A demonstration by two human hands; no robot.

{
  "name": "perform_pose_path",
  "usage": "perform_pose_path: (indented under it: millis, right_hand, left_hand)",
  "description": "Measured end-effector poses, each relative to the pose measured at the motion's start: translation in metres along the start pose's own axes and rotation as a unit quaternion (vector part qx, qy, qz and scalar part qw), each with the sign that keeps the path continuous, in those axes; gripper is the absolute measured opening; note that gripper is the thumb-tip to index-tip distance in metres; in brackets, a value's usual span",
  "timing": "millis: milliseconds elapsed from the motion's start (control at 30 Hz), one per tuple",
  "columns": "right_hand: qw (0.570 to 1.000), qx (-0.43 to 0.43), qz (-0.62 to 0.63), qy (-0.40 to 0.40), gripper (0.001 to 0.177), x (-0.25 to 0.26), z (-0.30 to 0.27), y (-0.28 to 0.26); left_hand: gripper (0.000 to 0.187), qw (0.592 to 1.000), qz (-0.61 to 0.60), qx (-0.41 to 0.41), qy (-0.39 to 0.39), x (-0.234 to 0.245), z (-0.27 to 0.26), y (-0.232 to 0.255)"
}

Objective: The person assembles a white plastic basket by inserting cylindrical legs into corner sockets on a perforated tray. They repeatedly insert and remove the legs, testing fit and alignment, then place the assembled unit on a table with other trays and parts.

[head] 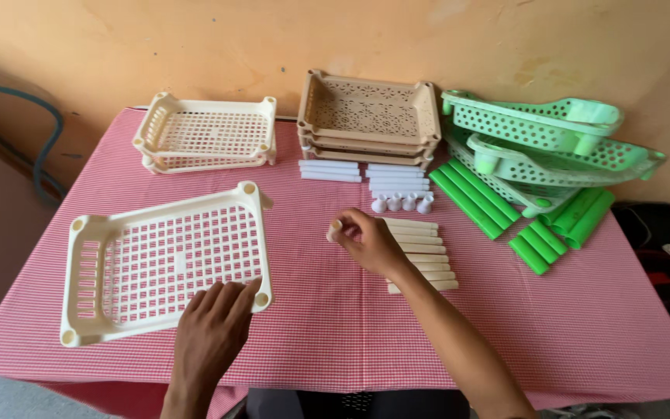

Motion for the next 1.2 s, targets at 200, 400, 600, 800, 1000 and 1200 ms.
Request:
perform_pose_path:
  millis: [200, 400, 600, 800, 1000, 1200]
  right_hand:
    - [0.998, -0.039, -0.045, 0.006, 0.02, -0.059, 0.101, 0.01]
    - [0.993, -0.088, -0.072, 0.012, 0.019, -0.098, 0.145, 0.019]
    - [0.99, -0.099, -0.081, 0.056, 0.018, -0.11, 0.175, 0.036]
    - [0.991, -0.078, -0.067, 0.086, 0.019, -0.117, 0.181, 0.049]
    - [0.992, -0.085, -0.066, 0.072, 0.026, -0.117, 0.181, 0.052]
    - [0.989, -0.103, -0.076, 0.071, 0.055, -0.101, 0.168, 0.04]
  left_hand:
    - [0.04, 1.0, -0.018, 0.016, -0.013, -0.008, -0.031, -0.019]
    - [0.045, 0.999, -0.023, 0.026, -0.027, -0.021, -0.043, -0.034]
    - [0.052, 0.998, -0.016, 0.019, -0.058, -0.038, -0.046, -0.037]
    - [0.051, 0.998, -0.025, -0.001, -0.049, -0.049, -0.053, -0.044]
    - [0.049, 0.999, -0.031, -0.007, -0.04, -0.053, -0.053, -0.042]
    - [0.042, 0.999, -0.041, -0.028, -0.014, -0.032, -0.041, -0.031]
Point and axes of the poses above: each hand's wrist, its own z-axis towards the middle knuckle, its own x-axis out of the back of the hand, y = z × x, the point moved 1 cm from there along z, towards the middle knuckle, and after that the axes turned 8 degrees about -z, right-handed, at the moved point
